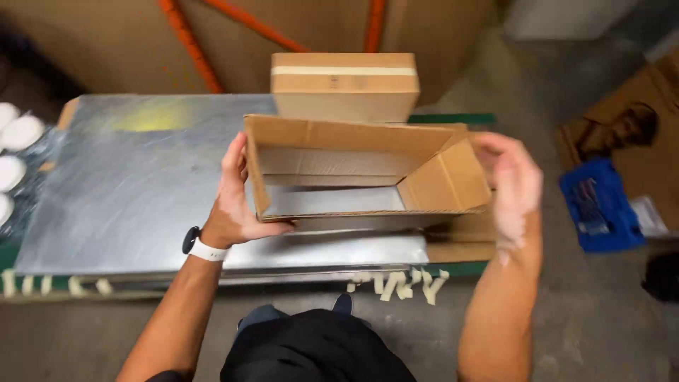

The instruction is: The person assembles small cardboard boxes, places jars of screws inside them, and seals them with strips of tape by hand at a workstation.

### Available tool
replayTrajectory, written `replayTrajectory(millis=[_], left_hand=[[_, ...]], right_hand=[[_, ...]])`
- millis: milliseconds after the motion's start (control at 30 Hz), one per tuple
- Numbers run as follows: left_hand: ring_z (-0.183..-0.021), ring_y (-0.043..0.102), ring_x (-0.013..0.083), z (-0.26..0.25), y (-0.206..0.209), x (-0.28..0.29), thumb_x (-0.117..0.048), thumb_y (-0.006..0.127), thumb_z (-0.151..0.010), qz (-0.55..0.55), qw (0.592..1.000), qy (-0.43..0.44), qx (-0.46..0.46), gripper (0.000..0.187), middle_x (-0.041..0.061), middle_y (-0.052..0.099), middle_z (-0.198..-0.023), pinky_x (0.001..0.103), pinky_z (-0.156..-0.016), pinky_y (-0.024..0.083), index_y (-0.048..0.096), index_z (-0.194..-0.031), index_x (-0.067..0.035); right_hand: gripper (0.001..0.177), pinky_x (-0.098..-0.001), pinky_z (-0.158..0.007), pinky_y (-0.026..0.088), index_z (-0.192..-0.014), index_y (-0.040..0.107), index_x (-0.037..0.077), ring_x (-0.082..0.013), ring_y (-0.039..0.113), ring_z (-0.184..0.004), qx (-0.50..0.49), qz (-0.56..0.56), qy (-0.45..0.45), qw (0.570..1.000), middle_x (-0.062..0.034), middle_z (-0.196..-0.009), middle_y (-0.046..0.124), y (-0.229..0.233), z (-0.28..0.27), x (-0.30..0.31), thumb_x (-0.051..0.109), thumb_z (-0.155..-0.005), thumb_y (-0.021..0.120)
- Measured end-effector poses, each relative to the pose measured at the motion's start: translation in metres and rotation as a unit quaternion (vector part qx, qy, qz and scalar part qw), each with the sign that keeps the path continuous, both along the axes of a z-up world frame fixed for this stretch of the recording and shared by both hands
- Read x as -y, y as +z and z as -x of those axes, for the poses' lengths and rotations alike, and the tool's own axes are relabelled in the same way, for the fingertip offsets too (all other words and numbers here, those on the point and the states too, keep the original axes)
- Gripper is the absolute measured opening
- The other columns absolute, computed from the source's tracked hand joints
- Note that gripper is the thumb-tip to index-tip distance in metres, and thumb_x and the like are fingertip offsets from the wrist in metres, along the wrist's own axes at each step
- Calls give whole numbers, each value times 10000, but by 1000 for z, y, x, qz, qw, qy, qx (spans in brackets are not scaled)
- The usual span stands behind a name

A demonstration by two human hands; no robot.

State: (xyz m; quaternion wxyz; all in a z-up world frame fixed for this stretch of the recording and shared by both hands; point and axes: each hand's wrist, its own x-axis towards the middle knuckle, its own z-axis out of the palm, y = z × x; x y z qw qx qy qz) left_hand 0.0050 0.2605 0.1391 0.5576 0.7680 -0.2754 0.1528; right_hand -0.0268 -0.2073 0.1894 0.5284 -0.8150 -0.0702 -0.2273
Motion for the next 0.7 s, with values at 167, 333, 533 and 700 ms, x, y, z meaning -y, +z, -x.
replayTrajectory(millis=[167, 333, 533, 700], left_hand=[[-1522, 521, 479, 39, -43, -114, -440, 1180, -399, -33, 989, 139, -23, 1678, 238, 423, -1663, 706, -1263, 423, 242, -1755, -128], [-1532, 525, 462, 84, -22, -195, -508, 1116, -595, -85, 960, 262, -40, 1250, 176, 254, -1805, 691, -1291, 404, 488, -1652, -285], [-1567, 504, 532, 96, -29, -310, -447, 1091, -674, -36, 966, 253, -41, 1125, 220, 337, -1825, 673, -1294, 397, 543, -1640, -265], [-1588, 495, 530, 79, -7, -403, -447, 1119, -655, -33, 968, 248, 9, 908, 211, 306, -1850, 619, -1318, 410, 697, -1430, -232]], right_hand=[[834, -360, -1098, 568, -1476, 698, 56, -204, 697, -1273, -65, -187, 106, 974, -133, -1396, 756, -39, -25, -133, 723, -1094, 376], [945, -277, -1176, 540, -1328, 755, 93, -178, 703, -1380, -46, -249, 138, 957, -117, -1426, 771, -42, -27, -268, 882, -1040, 321], [621, -523, -1303, 424, -1351, 773, 73, -328, 540, -1522, 31, -71, 141, 987, -192, -1615, 591, -63, -9, -413, 608, -1157, 526], [562, -446, -1298, 458, -1163, 819, 79, -297, 599, -1508, 54, -130, 73, 987, -171, -1605, 619, -70, 5, -514, 586, -1158, 574]])
